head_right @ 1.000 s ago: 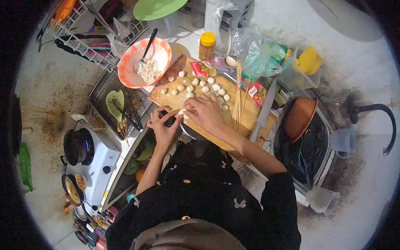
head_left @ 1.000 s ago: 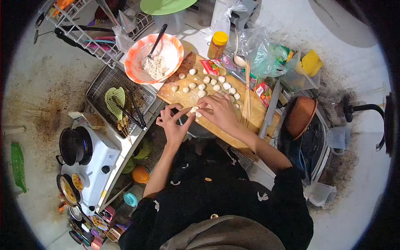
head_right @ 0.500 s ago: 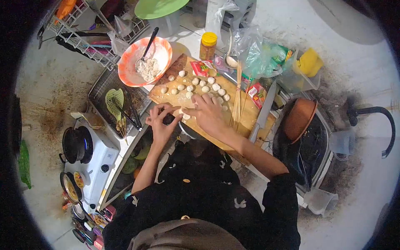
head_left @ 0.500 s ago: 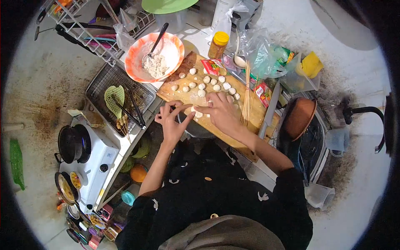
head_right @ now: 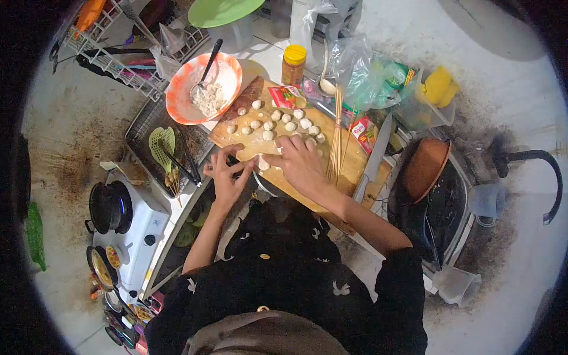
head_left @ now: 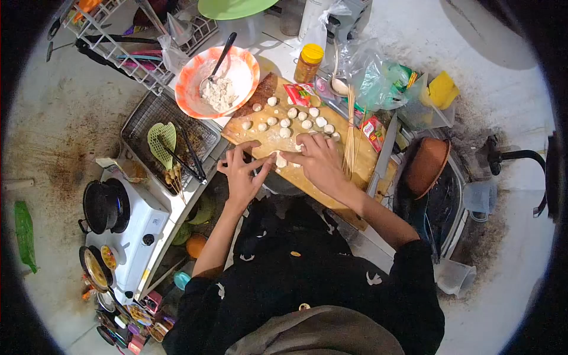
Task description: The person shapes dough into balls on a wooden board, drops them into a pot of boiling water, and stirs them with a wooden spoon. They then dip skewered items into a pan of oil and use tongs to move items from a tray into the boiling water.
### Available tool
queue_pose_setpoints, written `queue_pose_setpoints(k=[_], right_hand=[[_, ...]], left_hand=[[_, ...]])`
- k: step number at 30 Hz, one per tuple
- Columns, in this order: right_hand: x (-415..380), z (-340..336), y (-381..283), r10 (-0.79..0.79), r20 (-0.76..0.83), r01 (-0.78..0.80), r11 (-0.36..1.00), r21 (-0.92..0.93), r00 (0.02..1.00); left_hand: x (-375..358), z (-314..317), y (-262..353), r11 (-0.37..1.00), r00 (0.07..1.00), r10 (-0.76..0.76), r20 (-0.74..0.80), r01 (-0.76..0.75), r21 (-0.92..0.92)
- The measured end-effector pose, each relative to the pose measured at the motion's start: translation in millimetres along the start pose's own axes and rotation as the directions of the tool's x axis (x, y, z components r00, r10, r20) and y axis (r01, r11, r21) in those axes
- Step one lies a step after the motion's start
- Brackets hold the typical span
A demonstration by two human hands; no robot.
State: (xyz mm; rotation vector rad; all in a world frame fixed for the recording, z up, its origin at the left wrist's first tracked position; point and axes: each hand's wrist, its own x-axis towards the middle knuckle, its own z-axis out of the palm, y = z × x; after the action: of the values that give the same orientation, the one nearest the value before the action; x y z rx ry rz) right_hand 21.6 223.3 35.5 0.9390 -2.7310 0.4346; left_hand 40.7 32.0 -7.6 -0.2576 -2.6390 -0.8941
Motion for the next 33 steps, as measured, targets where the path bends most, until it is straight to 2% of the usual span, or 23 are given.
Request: queue_pose_setpoints(k=[2,6,8,12,17,24,30,33], right_hand=[[2,-2,-3,0.025,-0.045,-0.024,0.999,0.022,0.999],[-1,1,2,0.001,0.007,-0.001,1.0,-0.009,1.0],[2,-6,0,0.035,0.027,-0.036,0.998,0.042,0.999],[-3,4,-1,0.016,-0.009,-0.016,1.0,0.003,1.0],[2,-2,0,0.03,0.056,-0.031,0.999,0.026,0.998],[3,-2,-4,0.075,0.008,-0.076,0.992,0.101,0.997],[-2,-2,2,0.002,-0.009,-0.002,0.997,0.073,1.0],[-5,-1,1,-0.007,-0.065,0.011,0.998,0.062,0.998]], left_hand=[[1,8,-6,0.994,0.999,-0.026,-0.042,0.022,-0.107],[6,2,9,0.997,0.997,-0.05,-0.052,0.047,-0.056],[5,0,11,0.996,0.997,-0.073,-0.031,0.072,-0.053],[6,-1,7,0.995,0.998,-0.068,-0.008,0.067,-0.069],[6,2,3,0.962,0.997,-0.06,0.049,0.071,-0.265],[4,0,13,0.974,0.986,-0.168,0.015,0.168,-0.151],[1,2,6,0.972,0.987,-0.136,0.081,0.149,-0.179],[-1,-1,7,0.992,0.995,-0.088,0.037,0.091,-0.089]])
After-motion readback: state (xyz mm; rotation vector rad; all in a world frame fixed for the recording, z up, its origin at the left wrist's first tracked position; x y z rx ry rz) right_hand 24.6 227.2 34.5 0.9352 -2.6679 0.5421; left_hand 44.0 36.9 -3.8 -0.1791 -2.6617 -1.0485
